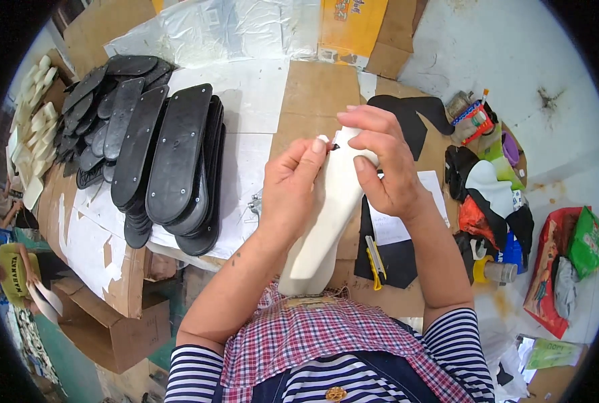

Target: Applying foam padding and adhesive tape to shoe soles and organizing them on a workbench.

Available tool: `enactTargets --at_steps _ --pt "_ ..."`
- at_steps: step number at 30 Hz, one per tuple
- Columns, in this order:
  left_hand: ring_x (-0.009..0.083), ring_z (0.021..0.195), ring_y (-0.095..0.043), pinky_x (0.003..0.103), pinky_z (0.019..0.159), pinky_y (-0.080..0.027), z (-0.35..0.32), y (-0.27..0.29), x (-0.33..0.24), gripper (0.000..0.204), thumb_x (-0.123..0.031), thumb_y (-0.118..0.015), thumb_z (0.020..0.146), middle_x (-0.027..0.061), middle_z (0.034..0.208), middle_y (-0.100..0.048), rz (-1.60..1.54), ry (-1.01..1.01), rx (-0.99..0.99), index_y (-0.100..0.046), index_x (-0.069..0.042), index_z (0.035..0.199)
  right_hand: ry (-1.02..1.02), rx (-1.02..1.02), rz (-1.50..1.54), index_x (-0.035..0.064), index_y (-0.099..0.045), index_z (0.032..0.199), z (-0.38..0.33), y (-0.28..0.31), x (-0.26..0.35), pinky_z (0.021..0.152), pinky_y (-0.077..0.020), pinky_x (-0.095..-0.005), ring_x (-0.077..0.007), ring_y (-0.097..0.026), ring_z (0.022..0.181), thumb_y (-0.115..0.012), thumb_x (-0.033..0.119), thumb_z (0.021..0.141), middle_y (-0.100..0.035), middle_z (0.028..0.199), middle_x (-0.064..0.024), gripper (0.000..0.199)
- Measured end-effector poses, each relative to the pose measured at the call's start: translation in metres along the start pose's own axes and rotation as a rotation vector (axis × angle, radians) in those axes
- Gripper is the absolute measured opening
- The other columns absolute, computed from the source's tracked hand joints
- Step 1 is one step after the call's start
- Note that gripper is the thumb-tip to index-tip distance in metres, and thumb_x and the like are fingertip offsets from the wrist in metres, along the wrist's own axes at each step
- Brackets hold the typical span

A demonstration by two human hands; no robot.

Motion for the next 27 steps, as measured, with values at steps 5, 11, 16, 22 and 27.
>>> enactTargets --at_steps 5,11,16,22,27 --pt "0.0048 0.077 -0.054 0.020 0.069 -0.044 0.001 -0.001 -0.011 0.018 -0.016 -0.059 0.090 -0.0006 0.086 -0.062 0.086 -0.094 -0.015 -0.065 -0.001 0.099 0.003 -0.013 -0.004 0.0043 -0.048 0.104 0.001 -0.001 0.000 0.092 -0.0401 -0.0445 -0.0355 -0.050 0.108 -0.053 -0.005 0.072 -0.053 0.116 -0.0157 0.033" --pt "0.0045 0.077 -0.055 0.020 0.068 -0.045 0.000 0.000 -0.014 0.017 -0.013 -0.060 0.089 0.0004 0.086 -0.063 0.129 -0.122 -0.011 -0.065 -0.001 0.099 0.002 -0.002 -0.048 0.0036 -0.054 0.101 0.008 -0.001 0.005 0.090 -0.0412 -0.0423 -0.0336 -0.050 0.106 -0.053 -0.004 0.069 -0.054 0.115 -0.0140 0.033" --pt "0.0042 0.076 -0.055 0.020 0.067 -0.045 0.000 0.000 -0.015 0.015 -0.010 -0.060 0.088 0.0004 0.085 -0.063 0.100 -0.102 -0.019 -0.065 -0.001 0.098 0.006 0.005 -0.066 0.0045 -0.058 0.096 0.009 -0.003 0.004 0.089 -0.0421 -0.0401 -0.0323 -0.051 0.105 -0.054 -0.005 0.066 -0.054 0.115 -0.0124 0.031" --pt "0.0045 0.074 -0.056 0.019 0.065 -0.045 0.001 0.001 -0.010 0.014 -0.010 -0.059 0.088 0.0007 0.084 -0.063 0.008 -0.042 -0.041 -0.064 0.000 0.096 0.050 0.070 -0.174 0.0031 -0.059 0.090 0.011 -0.010 0.009 0.086 -0.0445 -0.0402 -0.0324 -0.052 0.104 -0.058 -0.002 0.064 -0.055 0.113 -0.0123 0.026" --pt "0.0043 0.070 -0.055 0.020 0.061 -0.044 0.003 -0.001 -0.003 0.013 -0.012 -0.060 0.087 -0.0004 0.080 -0.062 -0.172 0.034 0.001 -0.064 -0.001 0.093 0.147 0.070 -0.215 -0.0018 -0.058 0.082 0.007 -0.007 0.014 0.082 -0.0470 -0.0394 -0.0341 -0.053 0.102 -0.059 -0.001 0.061 -0.056 0.110 -0.0130 0.021"
Point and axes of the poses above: each hand's wrist, its own z-axis towards the middle knuckle, its own y-axis out of the back of the hand, x = y × z, the point moved 10 cm from there along z, towards the middle knuckle
